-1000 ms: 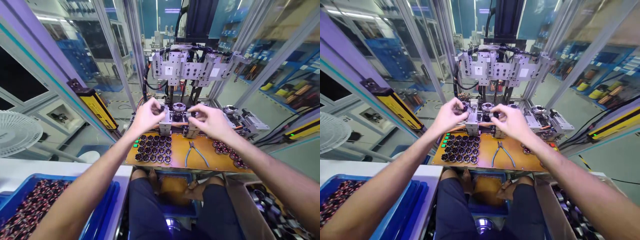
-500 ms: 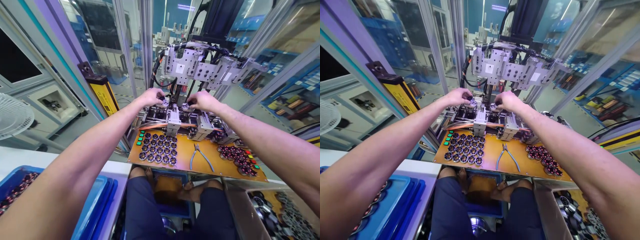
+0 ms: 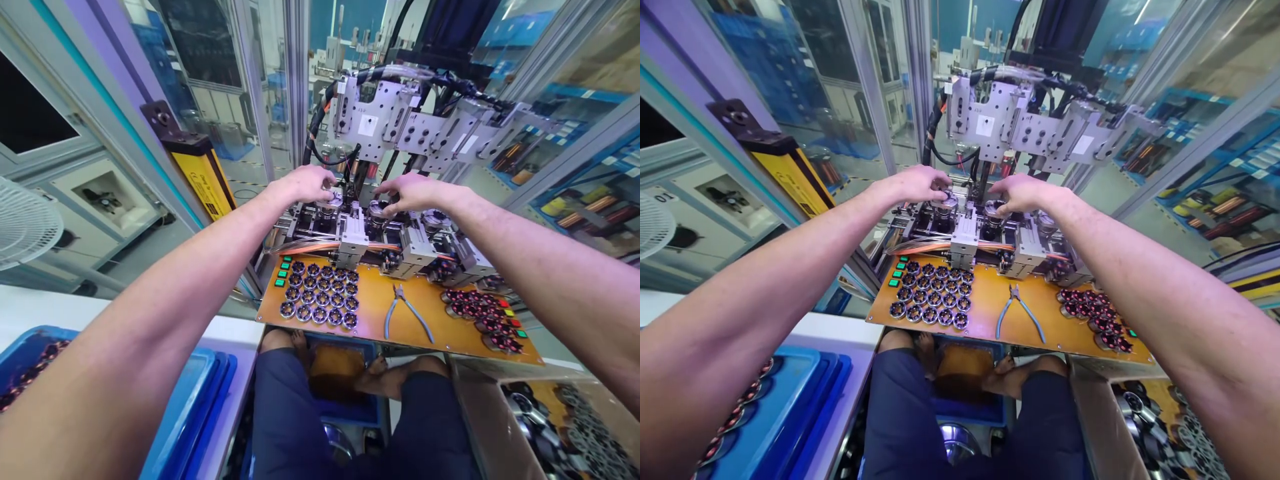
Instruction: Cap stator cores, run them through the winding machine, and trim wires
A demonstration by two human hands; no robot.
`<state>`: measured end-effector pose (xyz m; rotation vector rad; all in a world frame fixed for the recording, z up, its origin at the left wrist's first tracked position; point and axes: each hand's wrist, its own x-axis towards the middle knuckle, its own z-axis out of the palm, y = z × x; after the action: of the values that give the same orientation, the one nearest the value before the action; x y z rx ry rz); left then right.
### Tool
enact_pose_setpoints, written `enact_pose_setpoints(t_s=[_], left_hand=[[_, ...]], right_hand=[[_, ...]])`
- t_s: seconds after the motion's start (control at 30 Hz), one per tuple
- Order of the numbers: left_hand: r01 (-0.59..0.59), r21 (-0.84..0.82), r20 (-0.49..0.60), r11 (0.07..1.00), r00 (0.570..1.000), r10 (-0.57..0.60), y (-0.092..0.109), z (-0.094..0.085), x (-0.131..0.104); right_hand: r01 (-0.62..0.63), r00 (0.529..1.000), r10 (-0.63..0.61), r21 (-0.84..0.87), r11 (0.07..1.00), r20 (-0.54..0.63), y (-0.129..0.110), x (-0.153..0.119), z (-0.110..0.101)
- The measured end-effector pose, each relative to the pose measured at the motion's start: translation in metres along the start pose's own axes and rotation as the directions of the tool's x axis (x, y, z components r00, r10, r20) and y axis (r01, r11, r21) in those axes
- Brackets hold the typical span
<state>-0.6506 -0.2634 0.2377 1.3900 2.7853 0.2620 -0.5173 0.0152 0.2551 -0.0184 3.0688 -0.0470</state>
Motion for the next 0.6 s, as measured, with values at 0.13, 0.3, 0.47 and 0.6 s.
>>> enact_pose_setpoints(t_s=[0.13, 0.3, 0.47, 0.6], left_hand=[[-0.013, 0.137, -0.025, 0.991, 1.0, 0.017, 0.013, 0.014, -0.029], [-0.033, 0.12, -0.107, 0.992, 0.993, 0.046, 0.023, 0.047, -0.056], [-0.017, -0.003, -0.085, 1.0, 0.996, 0.017, 0.024, 0.039, -0.066], [-0.053, -0.225, -0.447, 0.973, 0.893, -0.055, 0.068, 0.014, -0.121]], right_hand=[[-0.035, 0.989, 0.032, -0.018, 0.999, -0.142, -0.015, -0.024, 0.038], [0.006, 0.97, -0.001, 0.019, 1.0, -0.243, -0.025, -0.048, 0.094], [0.022, 0.95, -0.005, 0.054, 0.998, -0.313, -0.01, -0.052, 0.092], [-0.084, 0.902, 0.11, 0.079, 0.993, -0.417, 0.023, -0.076, 0.08]])
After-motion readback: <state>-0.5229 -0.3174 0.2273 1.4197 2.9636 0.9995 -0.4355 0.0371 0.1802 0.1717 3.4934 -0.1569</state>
